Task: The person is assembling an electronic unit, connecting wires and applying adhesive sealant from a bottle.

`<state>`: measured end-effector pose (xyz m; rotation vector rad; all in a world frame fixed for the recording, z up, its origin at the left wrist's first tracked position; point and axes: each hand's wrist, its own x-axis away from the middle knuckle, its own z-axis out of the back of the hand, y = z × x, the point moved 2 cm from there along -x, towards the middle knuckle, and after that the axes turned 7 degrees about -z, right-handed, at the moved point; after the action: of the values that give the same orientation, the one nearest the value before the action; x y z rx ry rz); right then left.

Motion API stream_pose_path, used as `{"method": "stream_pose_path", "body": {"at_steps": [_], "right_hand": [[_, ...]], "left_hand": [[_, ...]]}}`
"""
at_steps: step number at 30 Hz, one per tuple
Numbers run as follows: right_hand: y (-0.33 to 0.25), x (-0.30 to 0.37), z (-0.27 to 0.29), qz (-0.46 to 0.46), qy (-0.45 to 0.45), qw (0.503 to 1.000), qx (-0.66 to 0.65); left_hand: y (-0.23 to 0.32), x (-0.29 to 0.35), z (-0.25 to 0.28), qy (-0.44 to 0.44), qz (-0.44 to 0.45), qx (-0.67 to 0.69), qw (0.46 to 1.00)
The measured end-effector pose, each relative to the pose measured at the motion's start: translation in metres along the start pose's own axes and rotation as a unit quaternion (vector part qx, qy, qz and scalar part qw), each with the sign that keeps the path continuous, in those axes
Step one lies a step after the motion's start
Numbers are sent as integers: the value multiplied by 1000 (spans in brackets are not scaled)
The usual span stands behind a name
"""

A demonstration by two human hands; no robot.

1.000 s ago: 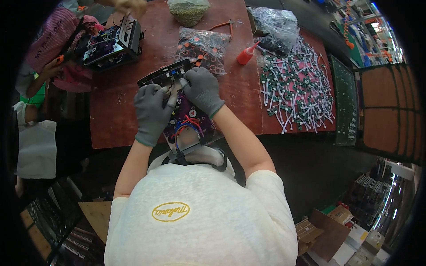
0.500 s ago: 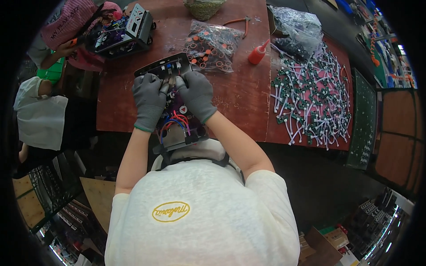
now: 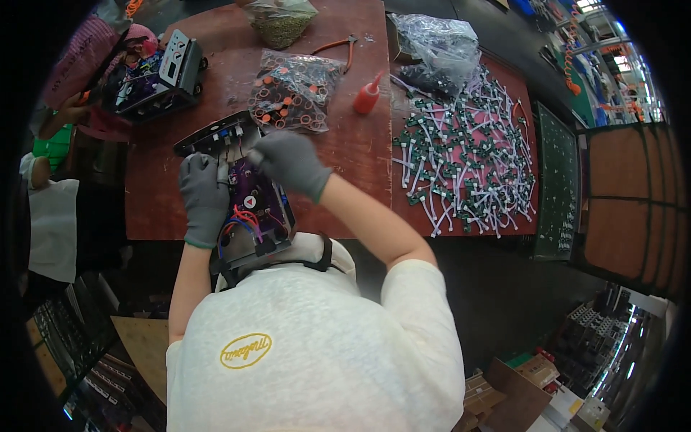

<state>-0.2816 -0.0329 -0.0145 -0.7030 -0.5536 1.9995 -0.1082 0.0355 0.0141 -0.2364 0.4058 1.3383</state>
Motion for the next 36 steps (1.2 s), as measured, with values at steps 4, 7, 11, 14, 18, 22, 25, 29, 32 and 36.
{"method": "stream_pose_path", "body": {"at_steps": [4,7,11,14,18,22,25,29,32,36], "right_hand": [[76,-28,33,25,-66,911,407],[145,-38,33,78,-128,722,676],[205,-57,28,29,-153,709,688],[229,-59,32,-80,-212,737,637],[215,-50,58,-201,-255,812,485],[171,-11,87,-299,-193,928,-106],[92,3,112,-264,23,875,-405],[10,22,180,-43,327,804,-494],[-61,37,219,310,417,675,-523],[-45,57,195,215,683,689,-110]], "left_hand": [[-6,7,-10,-20,31,27,999],[-3,7,-8,-16,37,49,998],[-2,5,-4,13,67,99,993],[0,5,1,37,107,154,982],[-3,13,3,44,119,147,981],[-4,12,1,17,92,143,985],[-3,10,-3,15,74,128,989],[-3,10,-2,32,64,124,990],[-2,8,-3,40,54,116,991],[-2,6,-4,50,49,122,990]]}}
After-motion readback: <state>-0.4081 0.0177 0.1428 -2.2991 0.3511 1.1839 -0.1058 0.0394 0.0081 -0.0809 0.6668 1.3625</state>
